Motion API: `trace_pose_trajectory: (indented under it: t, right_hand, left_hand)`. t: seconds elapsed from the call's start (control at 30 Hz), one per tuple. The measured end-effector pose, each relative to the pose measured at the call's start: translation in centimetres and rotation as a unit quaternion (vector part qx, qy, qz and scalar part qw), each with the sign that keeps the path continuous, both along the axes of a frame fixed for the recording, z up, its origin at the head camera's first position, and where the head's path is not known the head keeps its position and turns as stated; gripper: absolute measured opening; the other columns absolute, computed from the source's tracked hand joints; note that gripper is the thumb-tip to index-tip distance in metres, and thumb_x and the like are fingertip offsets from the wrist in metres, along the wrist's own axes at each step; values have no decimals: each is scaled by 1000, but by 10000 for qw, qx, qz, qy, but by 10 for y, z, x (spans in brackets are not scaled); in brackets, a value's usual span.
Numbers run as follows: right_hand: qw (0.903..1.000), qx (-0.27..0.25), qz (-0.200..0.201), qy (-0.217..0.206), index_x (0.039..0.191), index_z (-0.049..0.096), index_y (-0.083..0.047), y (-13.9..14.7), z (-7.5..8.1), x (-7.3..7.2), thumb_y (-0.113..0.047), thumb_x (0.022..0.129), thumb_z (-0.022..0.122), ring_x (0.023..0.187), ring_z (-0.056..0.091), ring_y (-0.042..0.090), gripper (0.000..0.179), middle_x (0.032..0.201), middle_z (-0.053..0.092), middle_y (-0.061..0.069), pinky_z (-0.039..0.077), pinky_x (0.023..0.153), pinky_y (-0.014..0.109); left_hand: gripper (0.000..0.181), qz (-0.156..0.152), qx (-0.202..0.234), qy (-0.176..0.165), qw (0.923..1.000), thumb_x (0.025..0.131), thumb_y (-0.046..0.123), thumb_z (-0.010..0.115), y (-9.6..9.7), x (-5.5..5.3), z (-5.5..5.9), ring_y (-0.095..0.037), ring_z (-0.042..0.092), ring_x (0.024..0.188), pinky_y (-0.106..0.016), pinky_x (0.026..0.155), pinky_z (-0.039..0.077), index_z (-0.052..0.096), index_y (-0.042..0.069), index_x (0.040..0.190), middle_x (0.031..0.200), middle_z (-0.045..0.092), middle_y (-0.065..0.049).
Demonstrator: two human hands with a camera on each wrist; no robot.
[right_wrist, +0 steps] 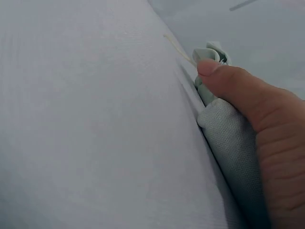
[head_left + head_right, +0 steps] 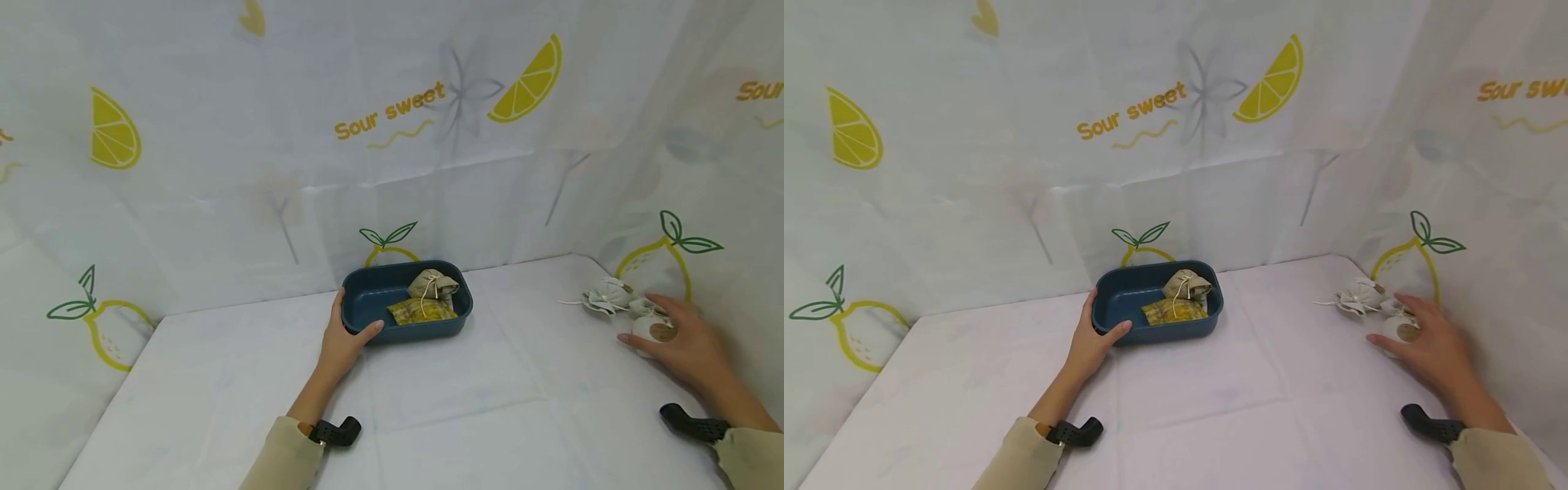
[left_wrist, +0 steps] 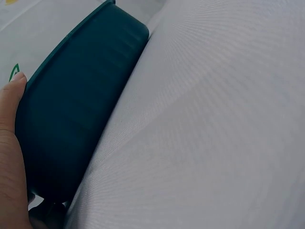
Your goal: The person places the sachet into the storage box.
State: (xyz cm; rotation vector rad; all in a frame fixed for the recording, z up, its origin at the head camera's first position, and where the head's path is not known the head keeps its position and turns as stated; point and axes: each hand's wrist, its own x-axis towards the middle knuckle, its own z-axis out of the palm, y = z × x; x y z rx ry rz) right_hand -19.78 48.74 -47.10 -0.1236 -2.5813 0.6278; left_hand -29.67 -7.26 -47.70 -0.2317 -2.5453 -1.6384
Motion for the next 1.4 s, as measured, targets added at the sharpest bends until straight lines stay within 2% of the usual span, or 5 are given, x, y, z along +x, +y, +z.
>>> trace_pose_trajectory:
  t: [0.27, 0.63, 1.03, 1.17, 1.4]
  right_hand:
    - [9991, -224, 305, -203, 149, 47, -4, 5, -12, 3, -34, 74, 90, 142, 32, 55, 91, 148, 44, 35, 6, 121, 18]
    - [9925, -503, 296, -1074, 142, 51, -7, -1, -5, 6, -44, 80, 84, 133, 35, 61, 79, 150, 40, 37, 30, 101, 70]
    - [9911, -665, -472, -1055, 131, 57, -1, -12, 0, 7, -43, 85, 80, 120, 45, 53, 66, 142, 43, 44, 41, 83, 55]
    - [9949, -522, -417, -760, 127, 61, -4, -16, 5, 3, -41, 84, 82, 114, 49, 48, 61, 137, 49, 43, 38, 74, 33]
    - [9990, -443, -63, 1, 116, 69, -12, -41, 22, -3, -31, 78, 87, 95, 32, -24, 46, 132, 67, 15, 35, 66, 18]
  left_hand:
    - [105, -47, -34, 17, 10000, 84, 55, 76, 0, -2, -1, -38, 25, 155, -66, 117, 30, 11, 33, 163, 170, 19, -8]
    - [106, 13, -28, -33, 10000, 83, 57, 77, 0, -2, -5, -37, 25, 155, -66, 118, 29, 11, 35, 163, 170, 19, -6]
    - [106, 32, -23, -15, 10000, 83, 56, 77, 0, -2, -4, -38, 25, 155, -66, 118, 29, 11, 35, 163, 170, 19, -6]
    - [105, 32, -29, -24, 10000, 83, 56, 77, -1, -2, -3, -38, 25, 155, -66, 118, 29, 11, 34, 163, 170, 19, -6]
    - [106, 17, -10, -34, 10000, 83, 55, 77, 1, 0, -1, -36, 25, 155, -65, 119, 29, 12, 33, 163, 171, 20, -4]
